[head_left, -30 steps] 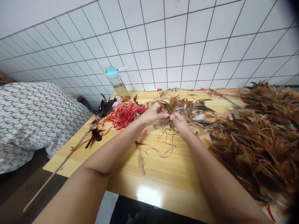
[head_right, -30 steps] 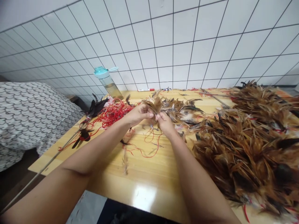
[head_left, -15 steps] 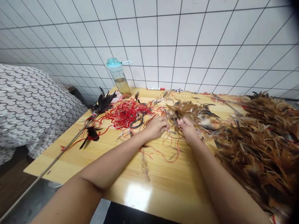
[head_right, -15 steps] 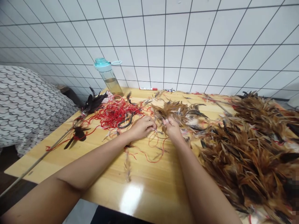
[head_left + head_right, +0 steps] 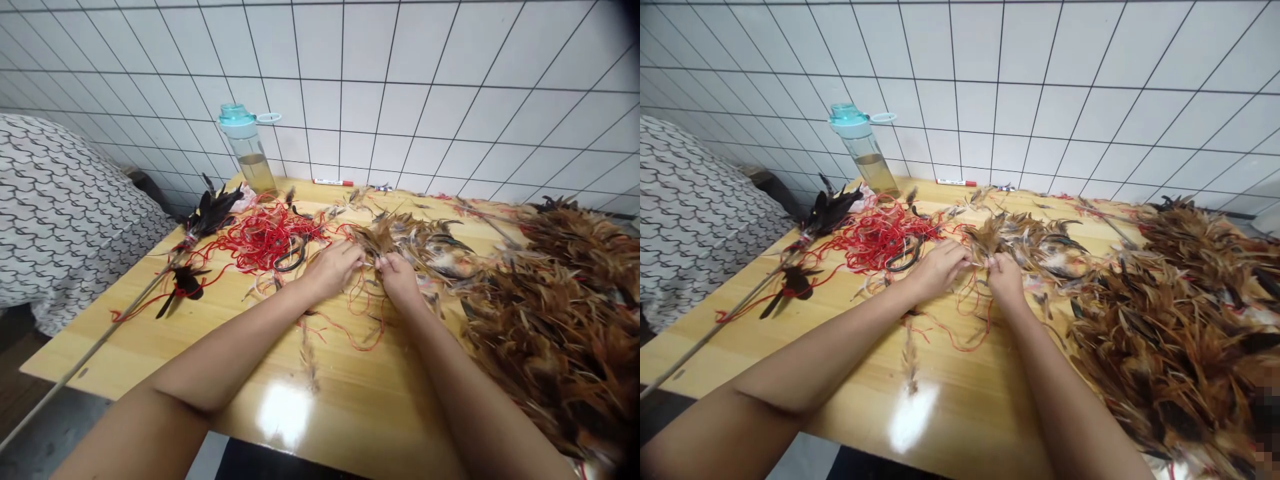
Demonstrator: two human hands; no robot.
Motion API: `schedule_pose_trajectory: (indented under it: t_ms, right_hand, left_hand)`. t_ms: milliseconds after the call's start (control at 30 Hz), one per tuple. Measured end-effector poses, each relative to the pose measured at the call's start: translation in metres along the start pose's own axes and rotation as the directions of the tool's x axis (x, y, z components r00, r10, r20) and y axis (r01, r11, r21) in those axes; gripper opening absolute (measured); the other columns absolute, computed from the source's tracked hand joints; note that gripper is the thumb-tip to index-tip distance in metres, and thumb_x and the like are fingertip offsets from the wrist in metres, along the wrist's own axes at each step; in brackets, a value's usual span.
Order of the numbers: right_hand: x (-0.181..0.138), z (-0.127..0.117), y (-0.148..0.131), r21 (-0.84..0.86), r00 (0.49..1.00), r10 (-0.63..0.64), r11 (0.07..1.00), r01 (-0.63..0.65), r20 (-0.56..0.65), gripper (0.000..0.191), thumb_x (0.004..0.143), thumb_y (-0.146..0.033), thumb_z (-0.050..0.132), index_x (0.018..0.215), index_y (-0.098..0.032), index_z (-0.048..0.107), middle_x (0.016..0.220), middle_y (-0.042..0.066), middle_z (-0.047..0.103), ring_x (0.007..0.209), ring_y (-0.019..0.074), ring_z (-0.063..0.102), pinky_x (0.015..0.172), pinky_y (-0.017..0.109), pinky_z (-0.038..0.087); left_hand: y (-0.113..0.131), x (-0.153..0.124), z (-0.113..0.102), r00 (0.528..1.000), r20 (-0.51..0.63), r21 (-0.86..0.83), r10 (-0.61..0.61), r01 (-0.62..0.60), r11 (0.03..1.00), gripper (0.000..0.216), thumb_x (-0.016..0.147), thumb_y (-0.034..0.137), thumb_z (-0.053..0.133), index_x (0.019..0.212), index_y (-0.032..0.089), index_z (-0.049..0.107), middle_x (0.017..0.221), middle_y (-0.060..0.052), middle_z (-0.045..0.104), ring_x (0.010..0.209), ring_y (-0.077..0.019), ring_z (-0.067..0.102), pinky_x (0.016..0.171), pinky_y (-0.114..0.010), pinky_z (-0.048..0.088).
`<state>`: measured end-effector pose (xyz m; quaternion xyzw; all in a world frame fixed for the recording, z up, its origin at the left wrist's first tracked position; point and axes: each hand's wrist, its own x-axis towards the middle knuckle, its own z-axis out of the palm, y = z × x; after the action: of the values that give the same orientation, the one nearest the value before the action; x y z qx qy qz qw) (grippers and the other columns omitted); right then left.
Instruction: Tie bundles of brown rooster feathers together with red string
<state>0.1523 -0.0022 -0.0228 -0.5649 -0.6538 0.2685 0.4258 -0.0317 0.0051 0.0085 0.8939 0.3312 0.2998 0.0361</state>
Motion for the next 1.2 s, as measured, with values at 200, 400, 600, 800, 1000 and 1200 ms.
schedule_pose_trajectory:
  t_ms: [200,400,600,800,1000,1200]
  right_hand:
    - [-0.004,0.001,-0.011,-0.257,0.999,-0.049,0.965,0.051,0.015,0.026,0.083,-0.021,0.04,0.064,-0.02,0.057,0.071,0.005,0.054,0.072,0.0184,0.051,0.069,0.03,0.038]
    - [-0.006,0.001,-0.011,-0.299,0.998,-0.042,0.953,0.055,0.049,0.028,0.085,-0.02,0.04,0.067,-0.019,0.062,0.075,0.005,0.055,0.075,0.018,0.053,0.073,0.029,0.038]
    - [-0.005,0.003,-0.013,-0.278,0.993,-0.027,0.959,0.059,0.116,0.028,0.086,-0.02,0.041,0.07,-0.018,0.065,0.075,0.005,0.056,0.077,0.0184,0.053,0.073,0.029,0.038]
    - [-0.003,0.003,-0.014,-0.265,0.983,-0.065,0.958,0.109,0.171,0.027,0.085,-0.019,0.041,0.066,-0.018,0.06,0.073,0.005,0.055,0.074,0.0178,0.052,0.071,0.028,0.038]
    - [-0.002,0.002,-0.014,-0.246,0.98,-0.077,0.962,0.121,0.181,0.025,0.084,-0.02,0.041,0.064,-0.018,0.056,0.071,0.004,0.052,0.073,0.0172,0.051,0.07,0.028,0.037]
    - [-0.002,0.001,-0.014,-0.209,0.986,-0.058,0.974,0.091,0.159,0.024,0.083,-0.02,0.042,0.063,-0.019,0.056,0.067,0.002,0.049,0.07,0.0167,0.048,0.068,0.028,0.036]
  left_hand:
    - [0.002,-0.002,-0.001,0.998,0.002,0.135,0.067,-0.067,0.989,0.016,0.09,0.018,0.042,0.092,0.016,0.058,0.088,-0.008,0.058,0.087,-0.0182,0.05,0.078,-0.03,0.04]
    - [0.005,-0.001,-0.003,0.993,-0.026,0.191,0.112,-0.105,0.976,0.017,0.091,0.019,0.041,0.092,0.014,0.058,0.088,-0.008,0.059,0.087,-0.0182,0.05,0.078,-0.029,0.041]
    - [0.007,-0.002,-0.005,0.99,0.028,0.279,0.136,-0.138,0.95,0.015,0.09,0.019,0.045,0.095,0.014,0.059,0.092,-0.008,0.059,0.09,-0.0193,0.05,0.08,-0.03,0.042]
    - [0.011,0.0,-0.008,0.982,0.033,0.349,0.184,-0.184,0.919,0.02,0.091,0.023,0.043,0.094,0.012,0.06,0.089,-0.011,0.06,0.092,-0.0207,0.052,0.083,-0.033,0.042]
    - [0.017,0.0,-0.013,0.979,0.084,0.438,0.186,-0.204,0.875,0.022,0.092,0.021,0.04,0.095,0.012,0.06,0.089,-0.01,0.06,0.089,-0.0205,0.052,0.078,-0.033,0.043]
    - [0.018,0.001,-0.014,0.978,0.095,0.457,0.187,-0.21,0.864,0.023,0.093,0.022,0.039,0.09,0.013,0.059,0.086,-0.009,0.059,0.086,-0.0197,0.051,0.076,-0.032,0.043]
